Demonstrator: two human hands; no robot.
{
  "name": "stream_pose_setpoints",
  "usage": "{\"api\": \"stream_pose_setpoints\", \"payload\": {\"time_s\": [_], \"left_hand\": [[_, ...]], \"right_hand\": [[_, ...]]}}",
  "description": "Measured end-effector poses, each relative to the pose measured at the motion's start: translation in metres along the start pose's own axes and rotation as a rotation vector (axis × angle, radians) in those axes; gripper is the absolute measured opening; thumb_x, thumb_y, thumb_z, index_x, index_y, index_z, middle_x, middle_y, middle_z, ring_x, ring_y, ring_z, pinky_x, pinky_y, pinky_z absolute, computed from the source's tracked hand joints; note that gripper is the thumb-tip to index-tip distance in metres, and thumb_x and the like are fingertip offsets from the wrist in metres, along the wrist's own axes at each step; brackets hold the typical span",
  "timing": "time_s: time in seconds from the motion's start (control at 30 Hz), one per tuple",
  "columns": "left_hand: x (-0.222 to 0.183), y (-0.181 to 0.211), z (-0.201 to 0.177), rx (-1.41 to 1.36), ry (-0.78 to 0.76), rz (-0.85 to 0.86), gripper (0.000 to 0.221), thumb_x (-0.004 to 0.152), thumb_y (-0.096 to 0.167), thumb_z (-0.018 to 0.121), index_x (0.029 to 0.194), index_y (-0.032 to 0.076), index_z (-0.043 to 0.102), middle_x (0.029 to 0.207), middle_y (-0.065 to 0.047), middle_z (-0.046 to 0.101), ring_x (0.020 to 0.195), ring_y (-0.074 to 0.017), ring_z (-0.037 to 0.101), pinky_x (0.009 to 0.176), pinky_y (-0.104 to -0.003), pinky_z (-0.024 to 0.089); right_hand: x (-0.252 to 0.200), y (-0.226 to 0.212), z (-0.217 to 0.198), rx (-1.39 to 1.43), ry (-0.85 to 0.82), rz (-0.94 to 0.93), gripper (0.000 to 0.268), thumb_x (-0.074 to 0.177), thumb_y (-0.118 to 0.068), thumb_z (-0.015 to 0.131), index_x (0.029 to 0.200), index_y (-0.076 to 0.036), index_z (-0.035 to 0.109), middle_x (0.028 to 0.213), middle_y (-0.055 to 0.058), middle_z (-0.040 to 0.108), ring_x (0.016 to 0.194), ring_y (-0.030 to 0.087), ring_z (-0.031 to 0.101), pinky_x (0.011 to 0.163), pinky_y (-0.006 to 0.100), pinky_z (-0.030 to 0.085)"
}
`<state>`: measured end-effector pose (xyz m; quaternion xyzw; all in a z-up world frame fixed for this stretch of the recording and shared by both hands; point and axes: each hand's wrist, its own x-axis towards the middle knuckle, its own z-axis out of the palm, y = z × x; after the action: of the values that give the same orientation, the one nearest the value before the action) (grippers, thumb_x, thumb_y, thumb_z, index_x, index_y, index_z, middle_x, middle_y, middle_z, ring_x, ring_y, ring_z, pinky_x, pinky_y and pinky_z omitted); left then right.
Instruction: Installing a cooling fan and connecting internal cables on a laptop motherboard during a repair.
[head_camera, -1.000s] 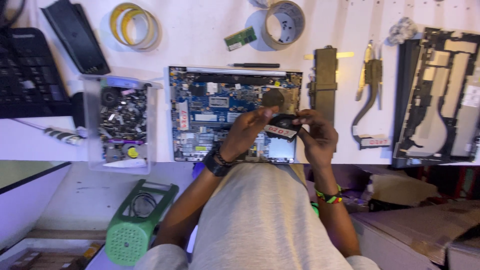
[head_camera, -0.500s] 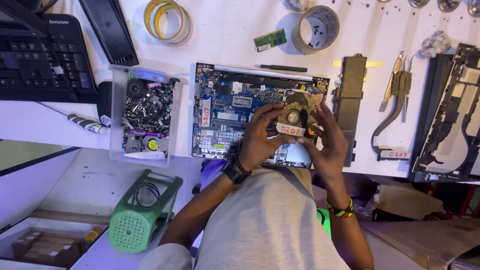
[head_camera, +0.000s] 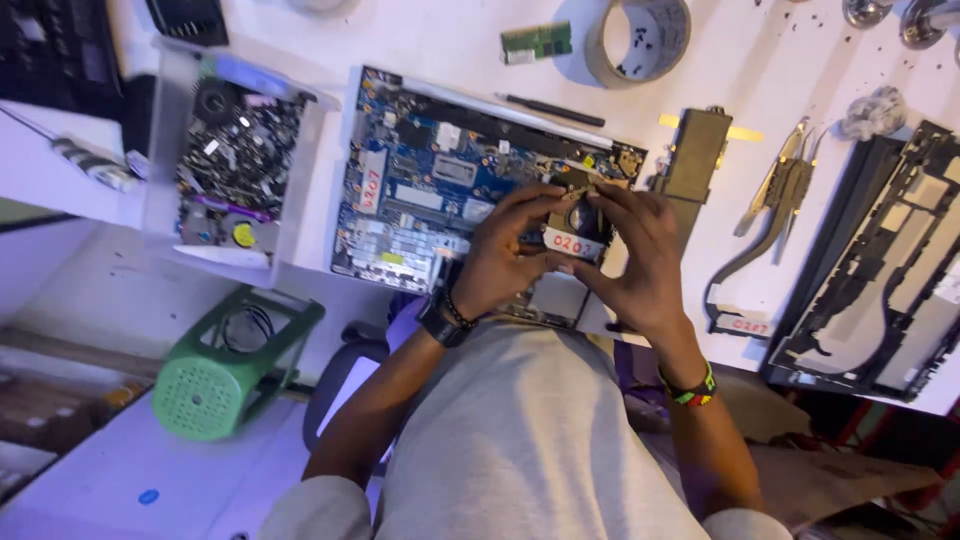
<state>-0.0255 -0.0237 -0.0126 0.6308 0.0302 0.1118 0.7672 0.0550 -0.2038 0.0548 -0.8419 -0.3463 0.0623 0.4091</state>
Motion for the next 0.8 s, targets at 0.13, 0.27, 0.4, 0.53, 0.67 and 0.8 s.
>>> {"api": "stream_pose_setpoints", "payload": {"time_s": [0.13, 0.27, 0.4, 0.53, 0.67, 0.8], "left_hand": [[-0.009, 0.002, 0.025, -0.172, 0.115, -0.030, 0.056, 0.089, -0.005, 0.080, 0.141, 0.004, 0.062, 0.149, -0.015, 0.053, 0.133, -0.0380, 0.058, 0.094, -0.045, 0.063], [-0.027, 0.003, 0.018, 0.078, 0.412, 0.045, 0.040, 0.104, -0.007, 0.063, 0.141, 0.005, 0.061, 0.140, -0.017, 0.063, 0.116, -0.0424, 0.068, 0.088, -0.050, 0.065], [-0.029, 0.019, -0.006, 0.257, 0.444, 0.060, 0.029, 0.105, -0.002, 0.062, 0.133, 0.006, 0.066, 0.126, -0.014, 0.070, 0.106, -0.0401, 0.073, 0.079, -0.046, 0.068], [-0.025, 0.023, -0.019, 0.397, 0.384, 0.138, 0.028, 0.104, -0.001, 0.064, 0.130, 0.007, 0.068, 0.115, -0.012, 0.072, 0.093, -0.0316, 0.075, 0.071, -0.038, 0.064], [-0.016, 0.022, -0.029, 0.517, 0.314, 0.153, 0.027, 0.102, -0.001, 0.065, 0.127, 0.005, 0.070, 0.109, -0.014, 0.072, 0.078, -0.0304, 0.073, 0.060, -0.038, 0.063], [-0.017, 0.009, -0.033, 0.594, 0.268, 0.170, 0.021, 0.101, 0.005, 0.068, 0.121, 0.007, 0.074, 0.111, -0.011, 0.074, 0.082, -0.0287, 0.075, 0.063, -0.034, 0.064]], "right_hand": [[-0.006, 0.017, -0.007, 0.035, -0.009, -0.018, 0.070, 0.075, -0.030, 0.097, 0.130, 0.001, 0.067, 0.133, 0.021, 0.066, 0.125, 0.049, 0.057, 0.109, 0.058, 0.043], [-0.012, 0.014, 0.002, -0.026, -0.040, -0.020, 0.067, 0.080, -0.026, 0.095, 0.132, 0.002, 0.064, 0.133, 0.022, 0.066, 0.119, 0.046, 0.057, 0.106, 0.057, 0.044], [-0.019, 0.014, 0.016, -0.099, -0.036, -0.038, 0.062, 0.080, -0.030, 0.094, 0.127, 0.000, 0.067, 0.130, 0.021, 0.069, 0.115, 0.044, 0.060, 0.102, 0.054, 0.046], [-0.018, 0.015, 0.024, -0.134, -0.019, -0.046, 0.056, 0.082, -0.030, 0.093, 0.125, -0.002, 0.070, 0.133, 0.019, 0.068, 0.114, 0.043, 0.060, 0.101, 0.054, 0.046], [-0.007, 0.019, 0.028, -0.240, 0.029, -0.063, 0.057, 0.083, -0.030, 0.093, 0.126, -0.002, 0.071, 0.136, 0.021, 0.067, 0.115, 0.046, 0.059, 0.102, 0.057, 0.046], [-0.003, 0.019, 0.028, -0.243, 0.020, -0.050, 0.055, 0.087, -0.029, 0.092, 0.127, 0.002, 0.070, 0.139, 0.023, 0.065, 0.117, 0.048, 0.058, 0.102, 0.060, 0.046]]}}
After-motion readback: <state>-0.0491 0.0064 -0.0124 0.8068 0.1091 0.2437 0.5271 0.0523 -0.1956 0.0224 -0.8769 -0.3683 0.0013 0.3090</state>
